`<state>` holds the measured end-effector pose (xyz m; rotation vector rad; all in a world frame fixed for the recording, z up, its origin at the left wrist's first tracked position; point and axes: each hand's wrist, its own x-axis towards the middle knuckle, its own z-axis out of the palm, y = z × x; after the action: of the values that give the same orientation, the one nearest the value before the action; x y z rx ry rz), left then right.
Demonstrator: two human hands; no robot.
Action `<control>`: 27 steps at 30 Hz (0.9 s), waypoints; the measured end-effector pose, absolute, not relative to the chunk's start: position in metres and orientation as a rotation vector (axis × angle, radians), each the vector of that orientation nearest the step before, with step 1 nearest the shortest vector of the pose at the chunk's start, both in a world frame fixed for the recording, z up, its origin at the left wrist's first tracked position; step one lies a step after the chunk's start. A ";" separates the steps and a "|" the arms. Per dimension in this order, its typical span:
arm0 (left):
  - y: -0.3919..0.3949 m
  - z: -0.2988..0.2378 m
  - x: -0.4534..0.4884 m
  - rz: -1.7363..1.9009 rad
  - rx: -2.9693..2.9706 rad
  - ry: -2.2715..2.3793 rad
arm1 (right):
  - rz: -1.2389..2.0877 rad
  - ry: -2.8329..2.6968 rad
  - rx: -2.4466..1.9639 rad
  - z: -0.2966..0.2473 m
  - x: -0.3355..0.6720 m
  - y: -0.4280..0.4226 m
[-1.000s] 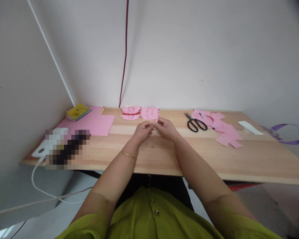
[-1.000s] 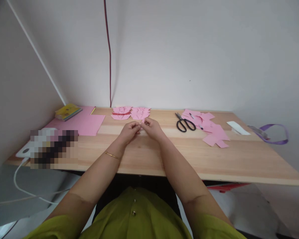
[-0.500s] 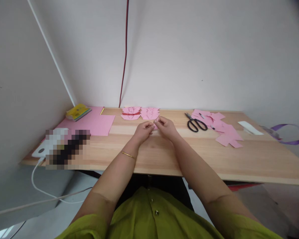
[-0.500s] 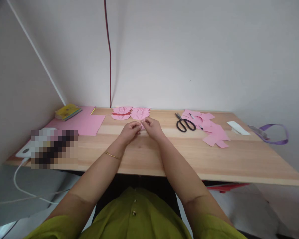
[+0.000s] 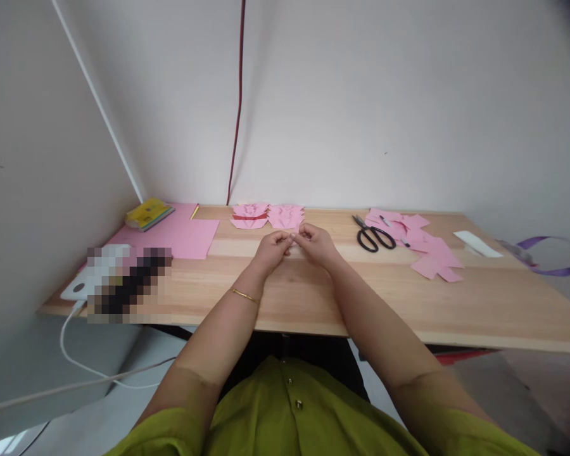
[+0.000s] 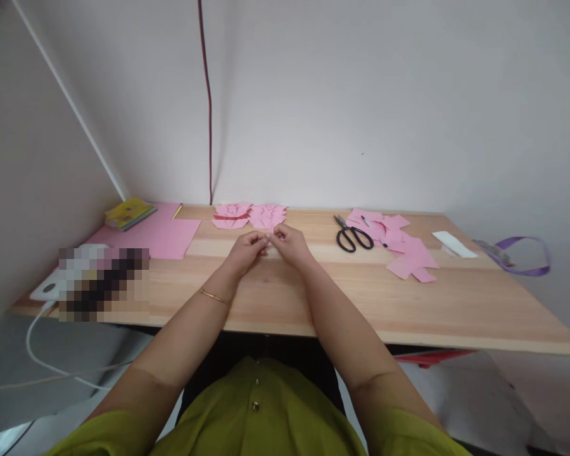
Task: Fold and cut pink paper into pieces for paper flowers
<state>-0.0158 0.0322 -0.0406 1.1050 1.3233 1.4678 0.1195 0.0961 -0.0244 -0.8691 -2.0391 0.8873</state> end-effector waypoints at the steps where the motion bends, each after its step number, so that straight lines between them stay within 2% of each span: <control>1: 0.032 -0.041 -0.016 1.462 1.112 1.311 | 0.877 -2.038 -0.870 -0.025 0.120 0.097; 18: 0.027 -0.034 -0.017 1.425 1.229 1.410 | 0.878 -2.052 -0.844 -0.025 0.120 0.099; 27: 0.030 -0.037 -0.014 1.437 1.148 1.275 | 0.899 -2.003 -0.817 -0.027 0.119 0.098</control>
<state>-0.0143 0.0295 -0.0373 1.1477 1.2747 1.4372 0.1193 0.0977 -0.0269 -0.8165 -2.0032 0.8993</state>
